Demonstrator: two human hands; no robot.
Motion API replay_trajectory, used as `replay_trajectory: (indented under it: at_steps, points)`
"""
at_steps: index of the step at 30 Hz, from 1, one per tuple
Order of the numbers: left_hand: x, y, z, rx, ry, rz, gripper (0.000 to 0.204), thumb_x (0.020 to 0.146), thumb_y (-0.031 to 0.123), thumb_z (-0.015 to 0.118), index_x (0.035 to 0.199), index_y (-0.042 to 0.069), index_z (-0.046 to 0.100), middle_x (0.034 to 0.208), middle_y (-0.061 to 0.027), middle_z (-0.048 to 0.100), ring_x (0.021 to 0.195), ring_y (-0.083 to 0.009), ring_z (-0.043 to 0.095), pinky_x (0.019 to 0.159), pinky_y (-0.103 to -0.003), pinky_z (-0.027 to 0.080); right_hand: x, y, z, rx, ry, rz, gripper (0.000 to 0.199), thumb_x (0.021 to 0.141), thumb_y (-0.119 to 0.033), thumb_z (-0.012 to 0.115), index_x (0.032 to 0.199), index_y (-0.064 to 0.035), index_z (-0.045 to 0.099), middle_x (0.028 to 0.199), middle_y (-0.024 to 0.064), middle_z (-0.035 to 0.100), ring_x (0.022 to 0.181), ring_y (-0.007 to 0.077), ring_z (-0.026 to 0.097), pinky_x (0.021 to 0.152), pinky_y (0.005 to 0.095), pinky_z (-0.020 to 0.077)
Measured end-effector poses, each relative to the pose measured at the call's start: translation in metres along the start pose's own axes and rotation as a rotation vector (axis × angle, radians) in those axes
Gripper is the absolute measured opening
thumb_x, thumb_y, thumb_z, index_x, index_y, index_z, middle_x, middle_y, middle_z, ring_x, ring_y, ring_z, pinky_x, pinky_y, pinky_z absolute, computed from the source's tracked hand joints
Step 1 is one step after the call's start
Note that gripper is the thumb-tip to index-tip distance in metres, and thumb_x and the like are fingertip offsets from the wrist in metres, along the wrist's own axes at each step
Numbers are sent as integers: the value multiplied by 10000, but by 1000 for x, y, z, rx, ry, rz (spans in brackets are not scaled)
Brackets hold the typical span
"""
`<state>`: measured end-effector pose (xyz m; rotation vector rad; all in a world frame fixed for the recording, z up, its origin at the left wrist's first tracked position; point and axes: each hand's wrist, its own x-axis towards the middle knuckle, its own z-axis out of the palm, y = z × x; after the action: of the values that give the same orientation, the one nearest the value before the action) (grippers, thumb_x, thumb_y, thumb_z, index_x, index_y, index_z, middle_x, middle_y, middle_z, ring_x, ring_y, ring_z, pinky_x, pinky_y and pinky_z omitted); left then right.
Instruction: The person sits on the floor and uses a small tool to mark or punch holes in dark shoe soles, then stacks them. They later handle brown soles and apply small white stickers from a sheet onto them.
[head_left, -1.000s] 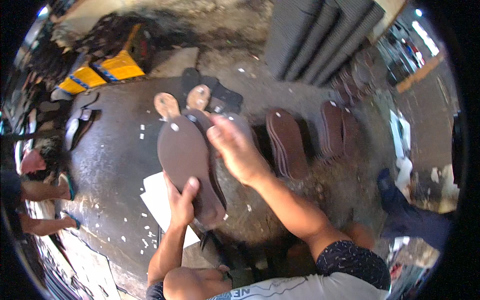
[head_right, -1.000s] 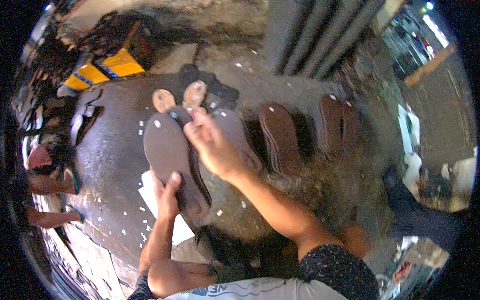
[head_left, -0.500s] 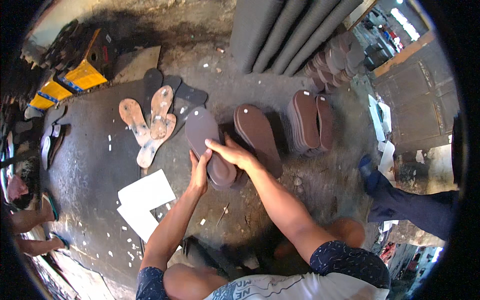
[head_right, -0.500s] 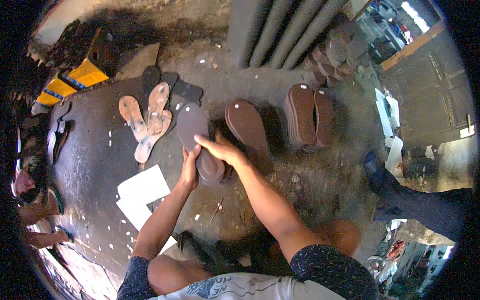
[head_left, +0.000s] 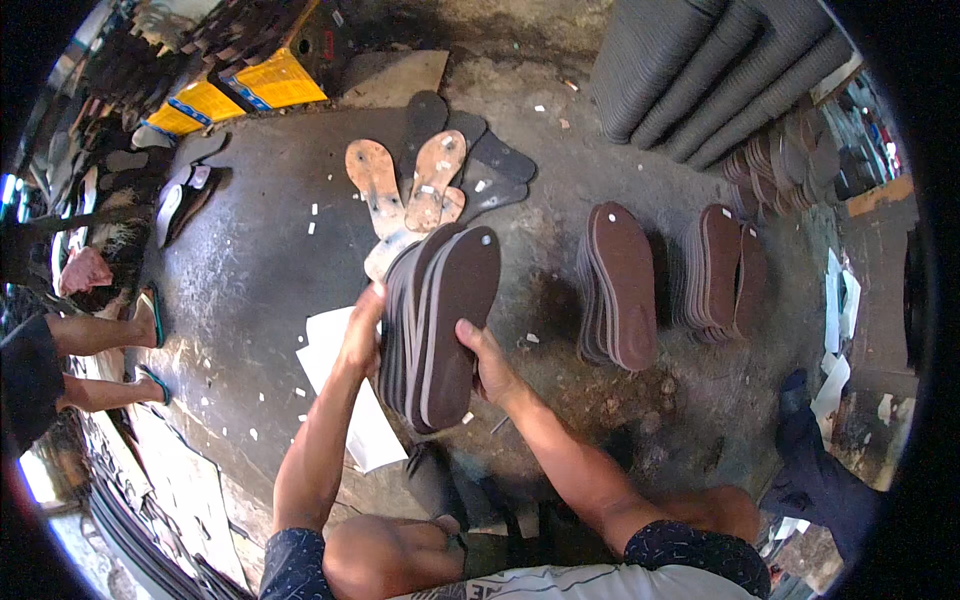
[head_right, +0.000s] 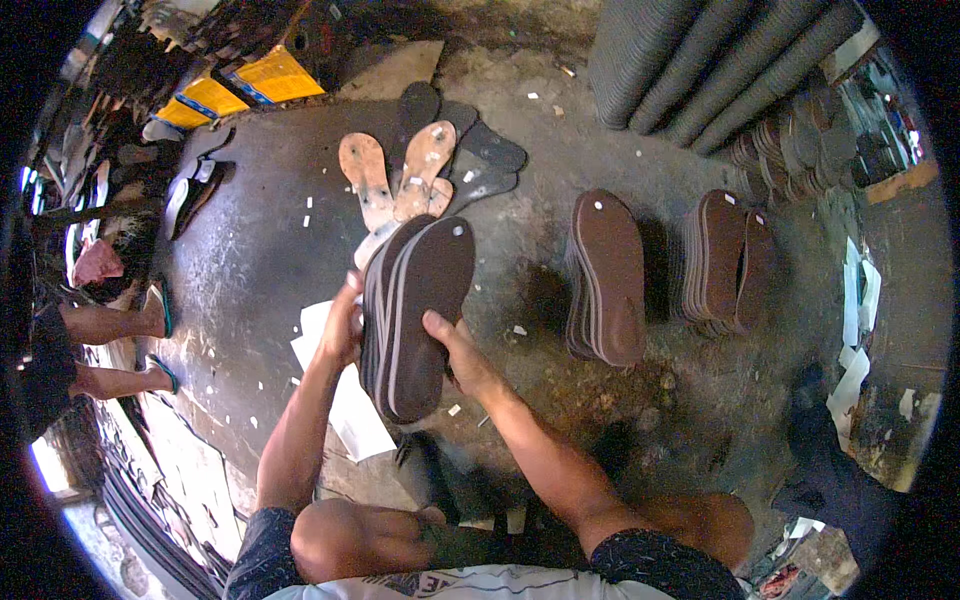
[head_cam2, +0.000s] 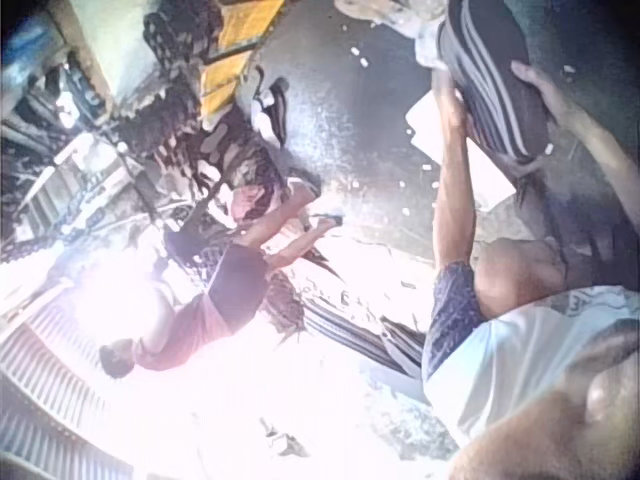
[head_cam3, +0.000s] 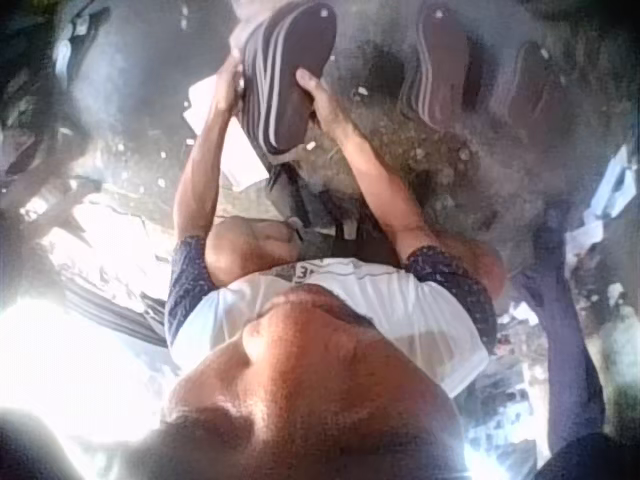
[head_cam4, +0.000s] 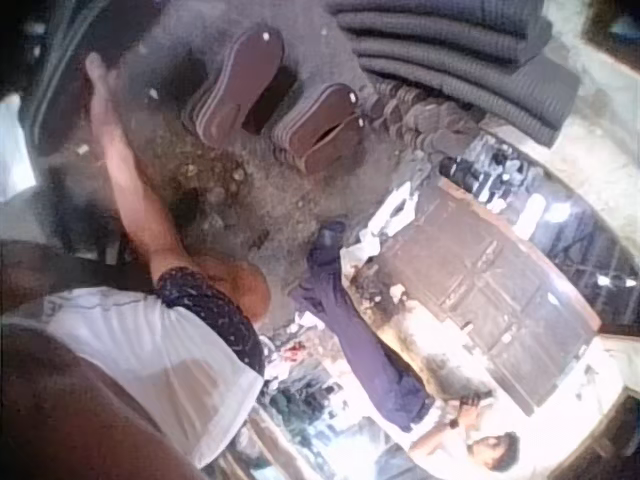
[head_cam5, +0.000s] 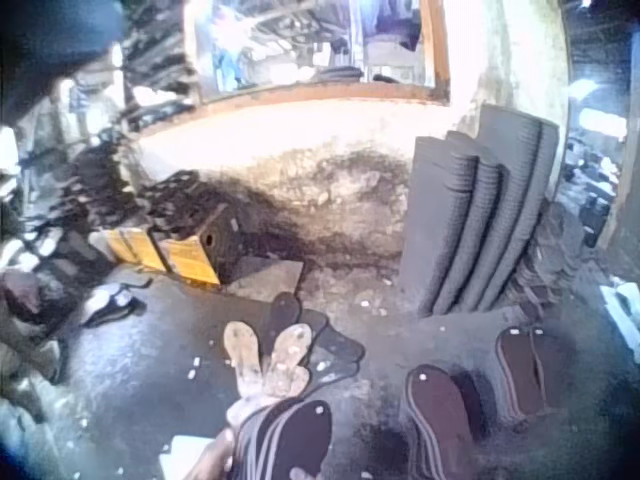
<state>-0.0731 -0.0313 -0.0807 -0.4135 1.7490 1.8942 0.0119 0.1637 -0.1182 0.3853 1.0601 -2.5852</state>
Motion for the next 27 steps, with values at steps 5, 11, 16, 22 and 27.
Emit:
replay_trajectory:
  at_steps: [5, 11, 16, 22, 27]
  points:
    - [-15, -33, 11, 256, 106, 171, 1095, 849, 536, 862, 1539, -146, 355, 1483, -320, 514, 1377, -355, 534, 1136, -463, 451, 14, 18, -71, -310, 246, -186, 801, 1035, -263, 691, 1664, -77, 231, 1559, 215, 485, 1387, 258, 504, 1136, 402, 433]
    - [7, -75, -11, 681, 113, 184, 1013, 807, 530, 878, 1473, -123, 484, 1382, -330, 555, 1300, -425, 576, 1103, -504, 475, 22, 3, -61, -1019, 122, -251, 763, 971, -374, 731, 1554, 3, 414, 1467, 241, 577, 1339, 420, 555, 1137, 489, 428]
    - [-11, -68, -11, 719, 158, 335, 1127, 762, 485, 919, 1579, -45, 352, 1422, -308, 478, 1391, -447, 460, 1144, -527, 433, 11, -14, -21, -1178, 162, -404, 880, 853, -348, 859, 1529, -3, 413, 1448, 239, 561, 1340, 429, 535, 1119, 496, 440]
    - [-45, -88, -30, 878, 230, 962, 1272, 616, 360, 1036, 1590, 35, 286, 1554, -238, 347, 1441, -433, 353, 1178, -600, 352, -25, -19, -18, -1090, -57, -930, 870, 757, -106, 939, 1403, -65, 357, 1497, 258, 476, 1397, 437, 494, 1132, 488, 457]
    - [-16, -102, -33, 916, 149, 745, 1043, 720, 355, 982, 1520, 12, 406, 1474, -273, 456, 1401, -443, 436, 1153, -572, 384, -9, -21, -25, -1131, 25, -598, 824, 829, -233, 901, 1432, -3, 390, 1419, 280, 539, 1285, 406, 599, 1053, 480, 522]
